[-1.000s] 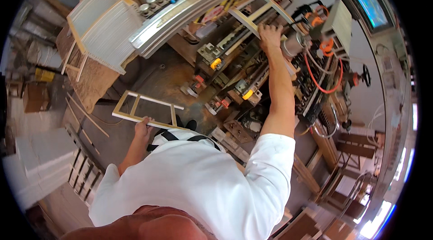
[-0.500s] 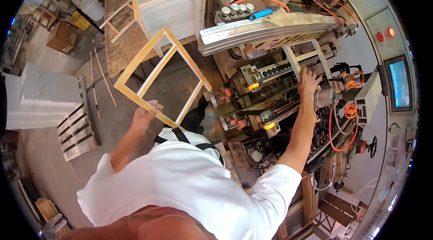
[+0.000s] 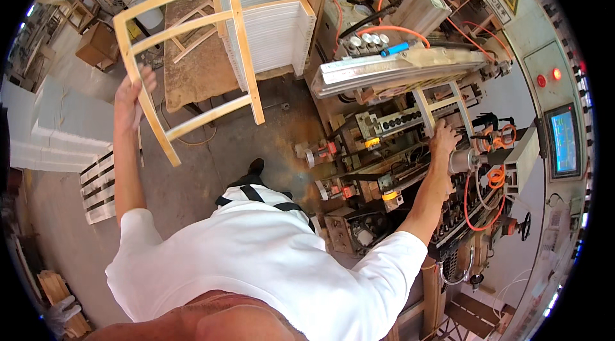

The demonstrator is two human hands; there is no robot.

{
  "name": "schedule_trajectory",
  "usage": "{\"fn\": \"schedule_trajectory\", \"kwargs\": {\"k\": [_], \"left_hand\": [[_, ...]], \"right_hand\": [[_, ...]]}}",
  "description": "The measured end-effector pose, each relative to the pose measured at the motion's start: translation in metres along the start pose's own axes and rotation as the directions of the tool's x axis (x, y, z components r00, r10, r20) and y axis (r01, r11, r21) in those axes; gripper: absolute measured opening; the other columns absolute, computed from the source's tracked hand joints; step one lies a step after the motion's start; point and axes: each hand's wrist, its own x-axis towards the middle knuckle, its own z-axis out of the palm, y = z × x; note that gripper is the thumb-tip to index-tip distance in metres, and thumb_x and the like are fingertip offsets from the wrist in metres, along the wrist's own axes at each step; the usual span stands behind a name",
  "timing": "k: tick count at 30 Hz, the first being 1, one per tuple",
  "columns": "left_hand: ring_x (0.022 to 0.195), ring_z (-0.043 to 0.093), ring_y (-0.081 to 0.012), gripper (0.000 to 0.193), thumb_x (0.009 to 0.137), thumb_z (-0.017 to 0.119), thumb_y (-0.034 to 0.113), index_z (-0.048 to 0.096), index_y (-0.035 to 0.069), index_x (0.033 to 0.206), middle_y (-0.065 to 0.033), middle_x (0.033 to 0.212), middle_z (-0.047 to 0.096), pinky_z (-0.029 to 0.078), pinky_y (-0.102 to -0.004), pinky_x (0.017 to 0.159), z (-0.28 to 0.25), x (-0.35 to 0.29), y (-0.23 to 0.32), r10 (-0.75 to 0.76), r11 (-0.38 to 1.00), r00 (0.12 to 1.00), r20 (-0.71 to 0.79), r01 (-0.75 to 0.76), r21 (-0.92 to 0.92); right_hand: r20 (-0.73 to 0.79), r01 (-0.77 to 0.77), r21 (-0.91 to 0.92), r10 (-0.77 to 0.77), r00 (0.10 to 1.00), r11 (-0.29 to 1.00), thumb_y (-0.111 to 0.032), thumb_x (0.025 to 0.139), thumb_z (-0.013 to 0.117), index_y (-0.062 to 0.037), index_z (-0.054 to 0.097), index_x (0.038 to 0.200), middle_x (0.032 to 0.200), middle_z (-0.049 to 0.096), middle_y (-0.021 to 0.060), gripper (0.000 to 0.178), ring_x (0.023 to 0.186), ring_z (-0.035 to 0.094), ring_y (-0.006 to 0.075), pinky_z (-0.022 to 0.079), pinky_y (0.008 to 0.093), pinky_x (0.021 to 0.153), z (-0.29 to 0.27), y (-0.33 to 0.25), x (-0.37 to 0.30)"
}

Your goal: The person repeatedly picks up wooden frames from a nearby stack and places them onto a machine jig. They align the frames within the jig, press a control button to activate the machine, and then remove the processed frames to place them on a growing stack. This cycle is performed continuously for multiple units.

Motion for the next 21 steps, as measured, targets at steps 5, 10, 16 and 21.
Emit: {"fn": "schedule_trajectory", "kwargs": {"k": [5,10,16,21], "left_hand": [[0.122,0.051,-0.0284,0.049,0.098,0.049,0.016,0.034,-0.013,0.134,-0.0224,0.138,0.044,0.043,-0.0369,0.105,-0.007,0.121,-0.017,0.024,0.971,1.000,-0.014,-0.027,-0.239],[0.120,0.051,-0.0353,0.040,0.098,0.044,0.009,0.036,-0.014,0.129,-0.0261,0.130,0.048,0.045,-0.0425,0.103,0.006,0.264,-0.060,-0.089,0.880,0.996,-0.026,0.066,-0.470],[0.087,0.066,-0.0280,0.034,0.091,0.050,0.014,0.053,-0.014,0.109,-0.0189,0.100,0.063,0.056,-0.0381,0.076,0.032,0.394,-0.141,-0.206,0.961,0.969,-0.140,0.227,0.160],[0.097,0.063,-0.0295,0.045,0.090,0.051,0.025,0.056,-0.015,0.110,-0.0207,0.108,0.063,0.048,-0.0388,0.078,0.044,0.432,-0.189,-0.251,0.857,0.965,-0.071,0.256,0.447]], "right_hand": [[0.035,-0.078,0.029,0.077,0.996,0.997,-0.017,0.074,0.073,-0.0118,0.036,0.137,0.125,0.054,0.0175,0.073,0.116,0.051,0.0369,0.035,0.0561,0.093,-0.020,-0.004,-0.013],[-0.466,0.167,0.460,0.077,0.882,0.872,-0.017,0.077,0.074,0.0005,0.049,0.128,0.121,0.056,0.0216,0.059,0.112,0.053,0.0386,0.043,0.0450,0.094,-0.066,-0.043,-0.054],[-0.362,0.191,0.832,0.248,0.899,0.520,-0.012,0.084,0.068,-0.0027,0.051,0.126,0.114,0.059,0.0169,0.046,0.094,0.062,0.0289,0.050,0.0361,0.079,-0.129,-0.136,-0.162],[-0.198,0.058,0.926,0.349,0.916,0.373,-0.010,0.084,0.067,-0.0015,0.054,0.123,0.099,0.061,0.0141,0.042,0.080,0.062,0.0259,0.051,0.0351,0.072,-0.107,-0.195,-0.242]]}}
